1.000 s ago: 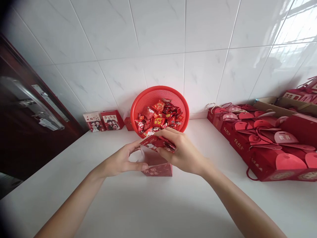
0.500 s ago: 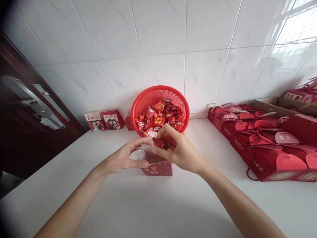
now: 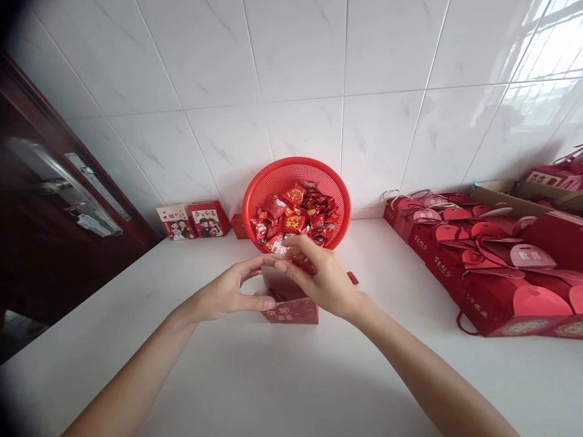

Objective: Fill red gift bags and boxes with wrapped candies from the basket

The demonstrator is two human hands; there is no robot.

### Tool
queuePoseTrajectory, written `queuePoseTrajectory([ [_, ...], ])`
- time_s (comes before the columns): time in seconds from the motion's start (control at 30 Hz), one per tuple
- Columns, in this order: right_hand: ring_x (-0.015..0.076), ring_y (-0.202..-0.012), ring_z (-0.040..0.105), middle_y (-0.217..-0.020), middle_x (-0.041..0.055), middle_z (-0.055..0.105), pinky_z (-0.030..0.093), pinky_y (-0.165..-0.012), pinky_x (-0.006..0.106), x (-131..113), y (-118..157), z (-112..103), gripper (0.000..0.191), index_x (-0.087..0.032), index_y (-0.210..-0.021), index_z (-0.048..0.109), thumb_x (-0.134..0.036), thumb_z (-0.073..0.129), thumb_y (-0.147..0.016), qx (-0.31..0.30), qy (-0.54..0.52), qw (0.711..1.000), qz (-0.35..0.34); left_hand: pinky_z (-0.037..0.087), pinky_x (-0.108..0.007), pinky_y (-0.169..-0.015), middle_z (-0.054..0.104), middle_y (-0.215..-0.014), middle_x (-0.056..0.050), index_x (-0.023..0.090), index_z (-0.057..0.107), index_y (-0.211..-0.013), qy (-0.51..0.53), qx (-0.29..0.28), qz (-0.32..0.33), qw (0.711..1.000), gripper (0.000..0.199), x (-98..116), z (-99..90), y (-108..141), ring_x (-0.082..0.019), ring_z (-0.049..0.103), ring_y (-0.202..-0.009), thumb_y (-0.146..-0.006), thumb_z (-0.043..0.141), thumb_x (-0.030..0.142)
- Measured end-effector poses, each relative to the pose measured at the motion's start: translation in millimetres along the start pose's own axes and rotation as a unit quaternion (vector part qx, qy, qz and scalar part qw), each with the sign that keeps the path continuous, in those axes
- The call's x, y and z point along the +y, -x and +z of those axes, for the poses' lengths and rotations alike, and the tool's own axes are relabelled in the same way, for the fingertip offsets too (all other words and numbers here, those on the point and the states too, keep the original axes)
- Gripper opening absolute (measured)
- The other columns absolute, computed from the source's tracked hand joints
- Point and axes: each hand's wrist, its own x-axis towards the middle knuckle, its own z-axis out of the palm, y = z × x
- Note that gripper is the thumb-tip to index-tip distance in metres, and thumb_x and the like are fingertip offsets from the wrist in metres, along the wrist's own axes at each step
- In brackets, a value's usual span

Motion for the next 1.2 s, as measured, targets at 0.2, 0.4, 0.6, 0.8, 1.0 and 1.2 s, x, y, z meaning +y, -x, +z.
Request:
queuePoseTrajectory([
  [0.2,0.0150,-0.045,0.061,-0.065,-0.0069,0.058,0.039,-0.038,0.023,-14.0,1.2,-11.7,0.018,-0.026,-0.084,0.037,-0.028,0.055,-0.087,0.046,-0.211,0.969,0.123,0.033,-0.045,-0.118,0.060,-0.142,-0.006,0.026,0.062,-0.128,-0.017,0.010,-0.031,0.999,0.060,-4.8,-2.0,0.0,-0.031,0.047,-0.140,-0.074,0.084,0.040],
  [0.4,0.0130,-0.064,0.063,-0.076,-0.0020,0.063,0.049,-0.056,0.024,-15.0,0.0,-10.9,0.010,-0.021,-0.082,0.050,-0.017,0.058,-0.082,-0.007,-0.126,0.989,0.080,0.037,-0.043,-0.116,0.063,-0.139,-0.005,0.026,0.063,-0.129,0.003,0.012,-0.006,1.000,0.058,-7.9,-0.6,-0.8,-0.030,0.052,-0.136,-0.076,0.083,0.036],
  [0.6,0.0166,-0.087,0.071,-0.107,0.0032,0.077,0.055,-0.076,0.029,-8.1,2.6,-4.2,0.025,-0.024,-0.116,0.068,-0.018,0.057,-0.096,-0.113,0.089,0.989,-0.019,0.047,-0.041,-0.107,0.069,-0.128,-0.006,0.024,0.063,-0.131,0.018,0.012,0.006,1.000,0.058,1.3,2.7,-0.8,-0.030,0.058,-0.127,-0.076,0.081,0.027],
  [0.8,0.0160,-0.080,0.071,-0.105,0.0031,0.079,0.055,-0.073,0.028,-7.5,1.2,-4.8,0.030,-0.026,-0.119,0.072,-0.016,0.059,-0.095,-0.119,0.153,0.980,-0.045,0.048,-0.039,-0.106,0.070,-0.126,-0.005,0.026,0.063,-0.131,0.014,0.011,0.018,1.000,0.057,-1.8,2.3,-1.2,-0.028,0.058,-0.127,-0.078,0.081,0.028],
  [1.0,0.0132,-0.069,0.066,-0.092,0.0024,0.077,0.053,-0.063,0.025,-5.5,1.5,-8.2,0.026,-0.022,-0.114,0.073,-0.015,0.057,-0.095,-0.090,0.156,0.981,-0.076,0.049,-0.040,-0.104,0.069,-0.129,-0.006,0.026,0.064,-0.130,-0.023,0.026,0.024,0.999,0.054,-6.8,3.7,-2.5,-0.029,0.059,-0.126,-0.079,0.080,0.033],
  [1.2,0.0222,-0.091,0.071,-0.101,0.0068,0.074,0.060,-0.082,0.038,-8.1,-5.5,-26.7,0.018,-0.020,-0.104,0.068,-0.034,0.063,-0.094,0.035,0.137,0.990,-0.011,0.053,-0.035,-0.097,0.072,-0.124,-0.008,0.022,0.070,-0.116,-0.099,0.095,0.062,0.989,0.031,-8.6,8.0,-8.0,-0.026,0.065,-0.119,-0.095,0.060,0.042],
])
